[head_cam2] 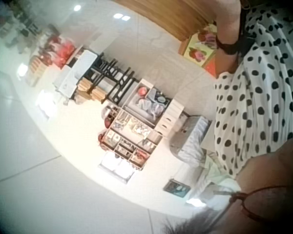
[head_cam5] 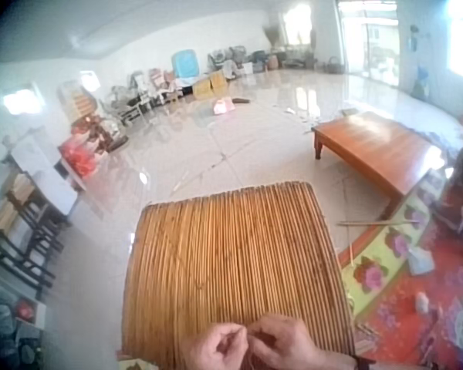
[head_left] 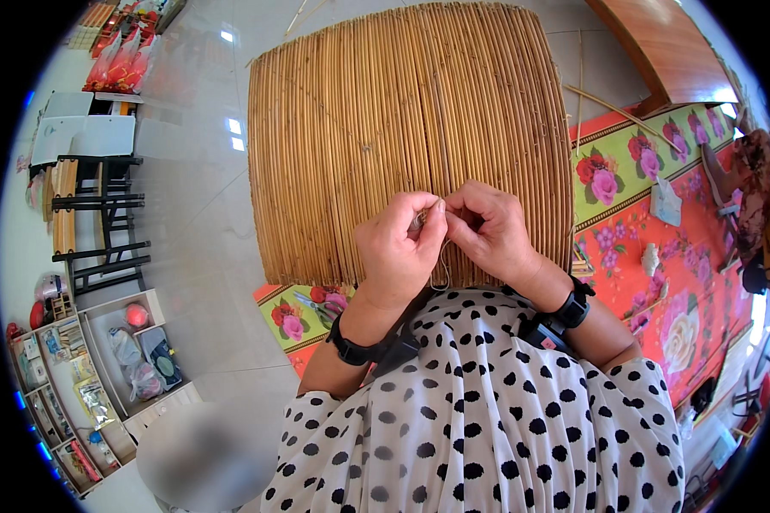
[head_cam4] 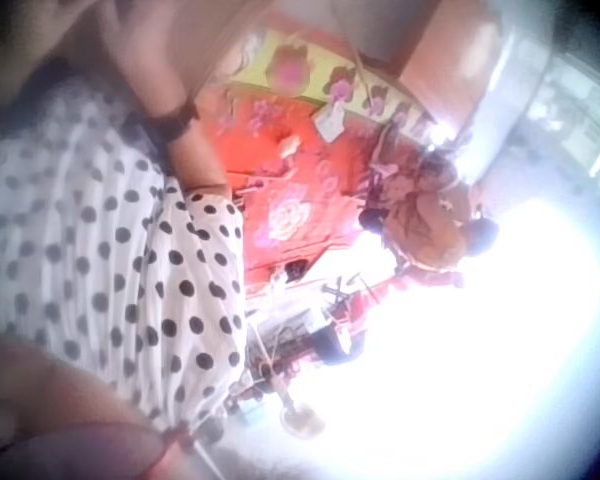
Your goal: The person weaves a mat by hand using thin wooden strips and thread. They feed the thread through the gaps in the wooden strips, pulling it tight and using a small pair of pliers to help secure the weave.
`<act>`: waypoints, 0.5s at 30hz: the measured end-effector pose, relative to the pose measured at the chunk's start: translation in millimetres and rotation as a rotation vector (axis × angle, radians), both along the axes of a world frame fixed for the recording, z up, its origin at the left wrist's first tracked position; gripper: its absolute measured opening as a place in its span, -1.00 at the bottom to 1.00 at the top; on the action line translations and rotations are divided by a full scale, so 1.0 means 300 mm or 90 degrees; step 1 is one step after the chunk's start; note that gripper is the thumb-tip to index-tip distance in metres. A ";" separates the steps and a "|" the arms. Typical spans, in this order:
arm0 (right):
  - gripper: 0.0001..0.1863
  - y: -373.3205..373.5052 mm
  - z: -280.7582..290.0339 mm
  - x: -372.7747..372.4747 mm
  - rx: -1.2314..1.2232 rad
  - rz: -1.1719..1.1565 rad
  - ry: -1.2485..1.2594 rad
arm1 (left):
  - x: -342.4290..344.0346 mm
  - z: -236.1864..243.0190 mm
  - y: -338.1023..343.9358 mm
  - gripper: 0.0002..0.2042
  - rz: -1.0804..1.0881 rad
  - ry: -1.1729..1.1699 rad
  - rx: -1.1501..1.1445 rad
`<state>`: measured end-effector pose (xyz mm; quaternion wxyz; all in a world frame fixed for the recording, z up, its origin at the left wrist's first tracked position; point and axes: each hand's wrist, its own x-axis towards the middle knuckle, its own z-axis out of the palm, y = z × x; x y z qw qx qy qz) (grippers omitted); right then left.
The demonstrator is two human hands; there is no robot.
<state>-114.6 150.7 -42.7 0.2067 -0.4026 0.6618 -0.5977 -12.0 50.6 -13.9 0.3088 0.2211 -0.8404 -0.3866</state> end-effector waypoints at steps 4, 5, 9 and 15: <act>-0.92 0.000 0.001 0.000 0.002 0.000 0.006 | 0.002 -0.006 -0.001 -0.92 -0.006 0.015 0.005; -0.92 0.000 0.001 0.000 0.003 -0.002 0.002 | 0.002 -0.008 -0.001 -0.93 -0.007 0.018 0.008; -0.92 -0.001 -0.001 0.005 0.003 -0.019 -0.025 | 0.014 -0.017 -0.017 -0.93 -0.015 0.047 0.282; -0.91 -0.004 -0.018 0.002 0.026 -0.025 -0.101 | 0.040 0.035 -0.085 -0.94 -0.135 0.121 0.709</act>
